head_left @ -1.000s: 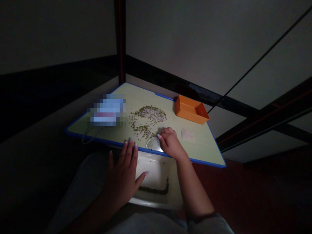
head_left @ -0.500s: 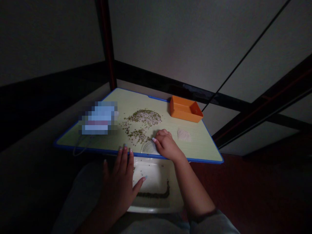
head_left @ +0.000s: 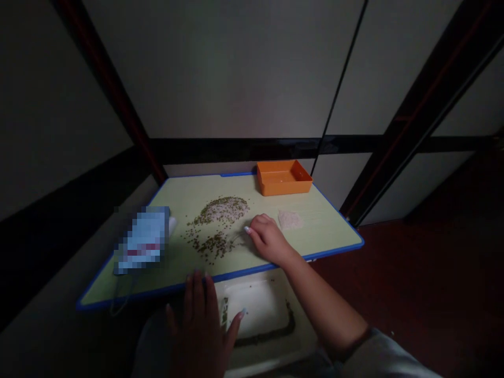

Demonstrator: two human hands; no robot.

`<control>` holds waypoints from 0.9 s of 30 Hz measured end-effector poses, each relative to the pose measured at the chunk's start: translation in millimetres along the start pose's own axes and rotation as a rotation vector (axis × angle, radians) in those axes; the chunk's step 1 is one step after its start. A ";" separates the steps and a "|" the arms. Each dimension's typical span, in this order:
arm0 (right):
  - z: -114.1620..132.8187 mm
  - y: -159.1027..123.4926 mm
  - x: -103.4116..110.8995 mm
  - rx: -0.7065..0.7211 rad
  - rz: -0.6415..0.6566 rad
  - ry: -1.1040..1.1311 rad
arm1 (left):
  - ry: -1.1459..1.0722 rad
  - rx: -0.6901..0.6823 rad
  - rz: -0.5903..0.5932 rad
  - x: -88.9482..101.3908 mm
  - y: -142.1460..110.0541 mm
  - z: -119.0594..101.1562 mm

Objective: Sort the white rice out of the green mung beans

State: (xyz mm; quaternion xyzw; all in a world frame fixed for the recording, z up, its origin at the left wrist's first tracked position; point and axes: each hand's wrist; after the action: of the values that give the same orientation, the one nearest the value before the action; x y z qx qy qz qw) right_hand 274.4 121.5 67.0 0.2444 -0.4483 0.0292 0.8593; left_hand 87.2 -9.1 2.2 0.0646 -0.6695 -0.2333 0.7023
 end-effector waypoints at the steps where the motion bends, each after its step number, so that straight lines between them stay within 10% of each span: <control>1: -1.7 0.8 0.0 -0.066 -0.043 -0.009 | 0.008 -0.004 -0.002 0.0 0.0 0.3; 7: -4.9 1.3 0.4 -0.371 -0.142 -0.160 | 0.042 0.006 0.038 4.1 1.0 -1.7; 27: -7.5 -8.0 20.8 -0.148 -0.058 -0.130 | 0.089 -0.005 0.098 8.1 5.9 -6.0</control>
State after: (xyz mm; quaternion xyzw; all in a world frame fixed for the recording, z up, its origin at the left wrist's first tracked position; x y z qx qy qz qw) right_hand 294.6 114.3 76.6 0.1945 -0.4968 -0.0448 0.8446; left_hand 94.5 -8.5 11.4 0.0400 -0.6395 -0.1972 0.7420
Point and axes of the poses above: each hand's wrist, its own y-axis towards the middle knuckle, its own x-axis out of the back of the hand, z = x × y, and after that the axes turned 6 degrees about -x, right-handed
